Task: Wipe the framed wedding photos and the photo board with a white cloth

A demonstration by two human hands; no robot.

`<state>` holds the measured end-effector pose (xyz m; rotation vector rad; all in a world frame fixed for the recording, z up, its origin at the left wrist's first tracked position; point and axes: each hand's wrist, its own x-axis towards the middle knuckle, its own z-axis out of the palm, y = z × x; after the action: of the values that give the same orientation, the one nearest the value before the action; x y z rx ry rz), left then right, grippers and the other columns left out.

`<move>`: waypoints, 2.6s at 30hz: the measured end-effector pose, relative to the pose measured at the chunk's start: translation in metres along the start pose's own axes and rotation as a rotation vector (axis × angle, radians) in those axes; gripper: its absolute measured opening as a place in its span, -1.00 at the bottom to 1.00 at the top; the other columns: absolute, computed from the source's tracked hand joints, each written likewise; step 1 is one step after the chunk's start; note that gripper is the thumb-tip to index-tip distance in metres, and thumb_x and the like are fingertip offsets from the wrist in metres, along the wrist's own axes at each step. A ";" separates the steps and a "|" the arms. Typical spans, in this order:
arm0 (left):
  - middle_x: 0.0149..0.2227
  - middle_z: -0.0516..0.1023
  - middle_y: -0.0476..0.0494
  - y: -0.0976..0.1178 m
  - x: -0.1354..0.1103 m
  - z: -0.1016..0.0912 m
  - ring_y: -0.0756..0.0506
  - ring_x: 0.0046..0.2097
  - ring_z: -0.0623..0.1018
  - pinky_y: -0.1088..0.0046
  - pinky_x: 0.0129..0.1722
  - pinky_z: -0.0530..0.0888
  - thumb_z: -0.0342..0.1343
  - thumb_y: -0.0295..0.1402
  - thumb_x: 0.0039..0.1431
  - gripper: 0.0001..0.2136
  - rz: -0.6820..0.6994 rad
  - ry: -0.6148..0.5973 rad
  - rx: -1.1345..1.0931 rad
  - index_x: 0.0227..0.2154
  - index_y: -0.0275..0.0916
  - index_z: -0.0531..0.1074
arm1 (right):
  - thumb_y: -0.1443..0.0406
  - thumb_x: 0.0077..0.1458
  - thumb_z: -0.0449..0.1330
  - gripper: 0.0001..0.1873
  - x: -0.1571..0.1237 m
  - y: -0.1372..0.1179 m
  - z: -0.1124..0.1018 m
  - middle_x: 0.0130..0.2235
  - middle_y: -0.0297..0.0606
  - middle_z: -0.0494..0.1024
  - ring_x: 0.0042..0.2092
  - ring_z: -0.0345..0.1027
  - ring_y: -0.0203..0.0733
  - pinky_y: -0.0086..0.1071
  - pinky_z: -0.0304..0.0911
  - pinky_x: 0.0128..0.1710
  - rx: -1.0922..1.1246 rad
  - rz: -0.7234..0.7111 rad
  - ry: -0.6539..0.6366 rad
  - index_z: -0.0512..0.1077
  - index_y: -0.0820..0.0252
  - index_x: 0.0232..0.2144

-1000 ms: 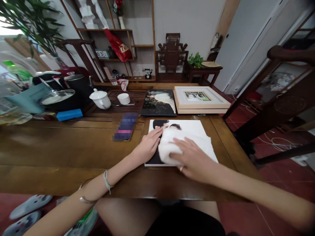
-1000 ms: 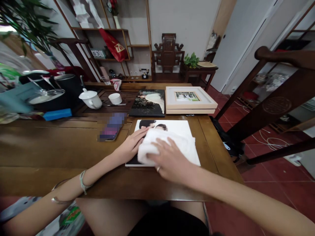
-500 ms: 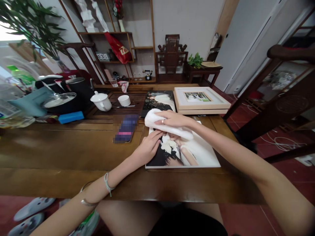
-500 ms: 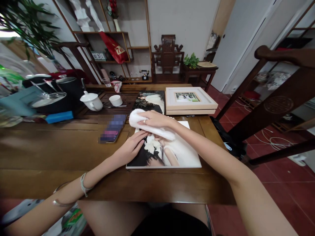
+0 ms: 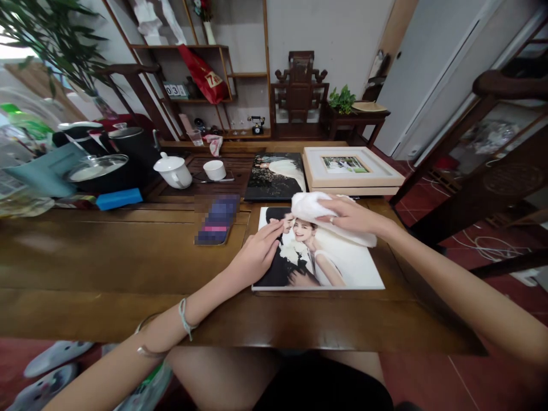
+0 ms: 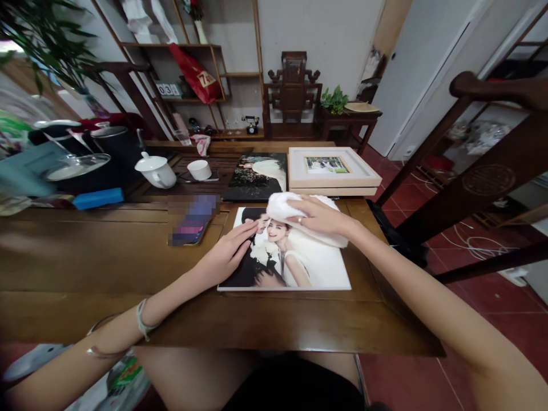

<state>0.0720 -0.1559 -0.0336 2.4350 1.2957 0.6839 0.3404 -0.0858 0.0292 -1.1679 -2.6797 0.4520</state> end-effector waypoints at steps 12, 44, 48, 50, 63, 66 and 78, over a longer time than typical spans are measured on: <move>0.25 0.28 -0.26 -0.002 0.003 -0.003 -0.17 0.30 0.22 0.08 0.29 0.19 -0.21 -0.40 0.33 -0.60 0.018 -0.012 -0.029 0.17 -0.29 0.26 | 0.42 -0.04 0.20 -0.59 -0.067 -0.094 0.042 0.24 -0.05 0.24 0.26 0.00 0.28 0.26 -0.08 0.17 -0.221 -0.311 -0.038 0.51 0.04 -0.10; 0.30 0.18 -0.31 0.002 -0.001 0.001 -0.19 0.32 0.18 0.09 0.28 0.16 -0.21 -0.35 0.32 -0.52 -0.072 0.050 -0.147 0.28 -0.30 0.06 | 0.40 0.06 0.13 -0.58 -0.017 -0.075 0.038 0.16 0.00 0.34 0.23 0.07 0.23 0.09 0.05 0.13 -0.303 -0.118 0.035 0.43 0.16 0.01; 0.30 0.18 -0.32 0.003 -0.001 0.001 -0.21 0.34 0.15 0.05 0.27 0.16 -0.22 -0.36 0.33 -0.52 -0.062 0.016 -0.123 0.30 -0.28 0.00 | 0.41 0.06 0.12 -0.59 -0.004 -0.060 0.032 0.10 0.00 0.39 0.22 0.09 0.22 0.05 0.09 0.11 -0.344 -0.089 0.054 0.43 0.19 0.00; 0.30 0.17 -0.34 0.001 -0.002 0.002 -0.21 0.33 0.15 0.05 0.26 0.17 -0.24 -0.38 0.33 -0.52 -0.069 0.013 -0.109 0.29 -0.30 0.02 | 0.42 0.06 0.13 -0.56 -0.011 -0.067 0.035 0.15 0.04 0.33 0.23 0.07 0.29 0.11 0.07 0.12 -0.385 -0.103 0.037 0.42 0.20 0.02; 0.26 0.26 -0.31 0.002 0.002 -0.005 -0.18 0.29 0.26 0.14 0.27 0.21 -0.23 -0.35 0.30 -0.55 -0.102 0.026 -0.170 0.21 -0.33 0.19 | 0.25 0.13 0.16 -0.71 -0.062 -0.143 0.065 0.16 0.12 0.31 0.18 0.15 0.39 0.18 0.20 -0.02 -0.393 -0.252 0.055 0.50 0.06 -0.09; 0.25 0.28 -0.30 -0.001 0.002 -0.004 -0.18 0.28 0.28 0.13 0.25 0.24 -0.21 -0.32 0.31 -0.55 -0.076 0.027 -0.186 0.21 -0.30 0.20 | 0.31 0.10 0.17 -0.65 -0.044 -0.134 0.062 0.15 0.16 0.32 0.17 0.16 0.40 0.16 0.22 -0.03 -0.482 -0.130 0.057 0.46 0.12 -0.03; 0.29 0.20 -0.33 -0.003 0.000 -0.001 -0.22 0.32 0.20 0.06 0.27 0.19 -0.19 -0.35 0.30 -0.52 -0.072 -0.006 -0.120 0.26 -0.32 0.11 | 0.29 0.08 0.20 -0.76 -0.069 -0.146 0.069 0.11 0.13 0.37 0.12 0.23 0.30 0.11 0.24 -0.05 -0.307 -0.294 0.087 0.53 0.13 -0.17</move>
<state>0.0693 -0.1547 -0.0338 2.2827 1.2945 0.7135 0.2680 -0.2451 0.0121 -0.8112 -2.8457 -0.0568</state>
